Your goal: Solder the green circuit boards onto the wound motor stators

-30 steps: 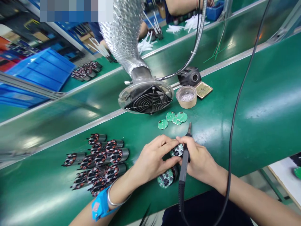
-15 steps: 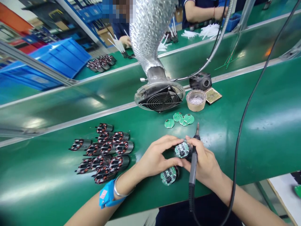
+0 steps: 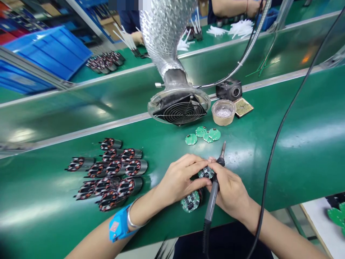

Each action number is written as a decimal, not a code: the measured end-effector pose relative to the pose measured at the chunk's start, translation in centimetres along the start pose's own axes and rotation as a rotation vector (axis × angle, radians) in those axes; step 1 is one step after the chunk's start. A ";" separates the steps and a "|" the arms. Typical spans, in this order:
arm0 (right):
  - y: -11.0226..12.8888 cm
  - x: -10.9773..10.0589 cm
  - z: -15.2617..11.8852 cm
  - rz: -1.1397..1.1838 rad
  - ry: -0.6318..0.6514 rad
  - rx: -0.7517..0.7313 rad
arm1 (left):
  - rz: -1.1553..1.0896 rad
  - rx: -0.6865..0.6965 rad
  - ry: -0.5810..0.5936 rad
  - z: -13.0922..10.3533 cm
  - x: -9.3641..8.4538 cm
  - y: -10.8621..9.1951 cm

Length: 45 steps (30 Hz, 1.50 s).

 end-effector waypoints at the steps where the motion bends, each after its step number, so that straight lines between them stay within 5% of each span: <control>1: 0.1 0.0 0.0 -0.012 -0.001 -0.015 | 0.023 -0.009 0.003 -0.1 0.1 -0.1; 5: 0.1 -0.1 0.1 -0.031 -0.023 -0.041 | 0.024 -0.050 -0.006 -0.2 0.4 -0.1; 8: -0.3 -0.2 0.0 0.017 -0.047 0.035 | -0.187 -0.079 0.001 -0.3 -0.1 0.6; 14: -1.1 -0.2 -0.1 0.065 -0.017 0.188 | -0.937 -0.604 0.190 -1.9 1.5 3.8; 18: -1.2 -0.2 -0.2 0.016 -0.030 0.171 | -1.228 -0.735 0.154 -2.1 3.0 4.1; 22: -1.1 -0.3 -0.2 -0.002 -0.006 0.169 | -1.041 -0.672 0.090 -1.7 2.6 3.7; 27: -1.0 -0.4 -0.1 0.025 -0.010 0.176 | -0.516 -0.374 -0.044 -1.2 0.1 2.1; 29: -1.1 -0.4 -0.2 0.035 -0.023 0.174 | -0.601 -0.422 -0.005 -1.4 0.4 2.5; 34: -1.1 -0.4 -0.2 0.044 -0.049 0.129 | -1.236 -0.863 0.335 -2.1 3.3 4.3; 37: -1.0 -0.6 -0.1 0.048 -0.054 0.080 | -1.342 -0.909 0.471 -1.7 3.8 4.1; 40: -0.8 -0.6 0.0 0.040 -0.050 0.052 | -1.277 -0.894 0.478 -1.4 3.6 3.7; 43: -0.9 -0.6 0.1 0.034 -0.027 0.076 | -0.903 -0.687 0.361 -1.0 2.4 3.3; 45: -1.0 -0.6 0.2 0.052 -0.004 0.125 | -0.480 -0.355 0.238 -0.4 0.9 2.6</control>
Point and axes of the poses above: each hand's wrist, its own z-axis towards the middle knuckle, its own x-axis out of the palm, y = z × x, the point moved 5 cm from there along z, towards the middle knuckle, and after that the axes turned 2 degrees about y, right-handed, at the moved point
